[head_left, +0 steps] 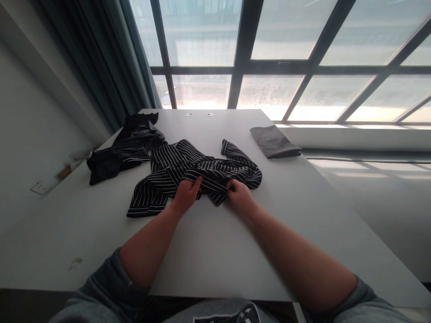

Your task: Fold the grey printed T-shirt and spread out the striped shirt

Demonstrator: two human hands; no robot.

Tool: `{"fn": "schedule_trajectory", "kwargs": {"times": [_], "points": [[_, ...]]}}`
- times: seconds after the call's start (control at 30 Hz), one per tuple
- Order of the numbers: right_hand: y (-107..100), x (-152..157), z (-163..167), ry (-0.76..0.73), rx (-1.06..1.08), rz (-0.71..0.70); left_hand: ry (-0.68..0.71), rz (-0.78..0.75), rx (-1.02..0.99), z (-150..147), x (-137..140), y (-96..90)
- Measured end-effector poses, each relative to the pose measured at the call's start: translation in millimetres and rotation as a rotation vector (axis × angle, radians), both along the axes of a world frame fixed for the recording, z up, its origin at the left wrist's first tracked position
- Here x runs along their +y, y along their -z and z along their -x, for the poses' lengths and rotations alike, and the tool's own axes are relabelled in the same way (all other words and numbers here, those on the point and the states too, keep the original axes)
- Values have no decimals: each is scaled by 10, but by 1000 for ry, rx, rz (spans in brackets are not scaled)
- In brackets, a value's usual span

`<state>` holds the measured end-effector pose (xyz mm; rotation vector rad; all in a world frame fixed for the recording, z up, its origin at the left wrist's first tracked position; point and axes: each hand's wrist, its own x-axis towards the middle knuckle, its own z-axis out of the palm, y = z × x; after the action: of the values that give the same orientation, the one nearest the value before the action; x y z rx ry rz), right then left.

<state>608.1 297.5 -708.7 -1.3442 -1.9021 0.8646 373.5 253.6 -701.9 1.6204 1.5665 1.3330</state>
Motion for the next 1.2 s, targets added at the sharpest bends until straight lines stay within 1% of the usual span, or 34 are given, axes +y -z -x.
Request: {"fn": "schedule_trajectory", "kwargs": {"times": [0.13, 0.27, 0.33, 0.4, 0.5, 0.6, 0.67, 0.73, 0.8, 0.93, 1.0, 1.1, 1.2], "points": [[76, 44, -11, 17, 219, 68, -45, 37, -89, 6, 7, -6], [86, 44, 30, 23, 480, 214, -68, 84, -189, 1, 19, -17], [37, 9, 62, -29, 635, 299, -94, 120, -252, 7, 39, -10], [-41, -44, 88, -116, 751, 404, -125, 158, -341, 14, 71, 11], [-159, -111, 99, -224, 863, 560, -159, 206, -515, 13, 126, 74], [-218, -124, 77, -251, 938, 627, -181, 235, -676, 4, 167, 146], [-222, -112, 56, -244, 934, 643, -186, 239, -738, 2, 182, 176], [-212, -103, 40, -240, 885, 629, -190, 233, -777, 1, 188, 179], [-192, -105, 36, -269, 790, 587, -194, 229, -825, -2, 190, 153], [-94, -113, 57, -392, 538, 473, -206, 212, -927, -16, 185, 48], [-21, -101, 72, -393, 471, 421, -204, 197, -956, -14, 180, 4], [52, -68, 82, -335, 476, 403, -173, 185, -943, -1, 169, -15], [25, -53, 65, -294, 511, 418, -81, 197, -818, -1, 142, 2]]}}
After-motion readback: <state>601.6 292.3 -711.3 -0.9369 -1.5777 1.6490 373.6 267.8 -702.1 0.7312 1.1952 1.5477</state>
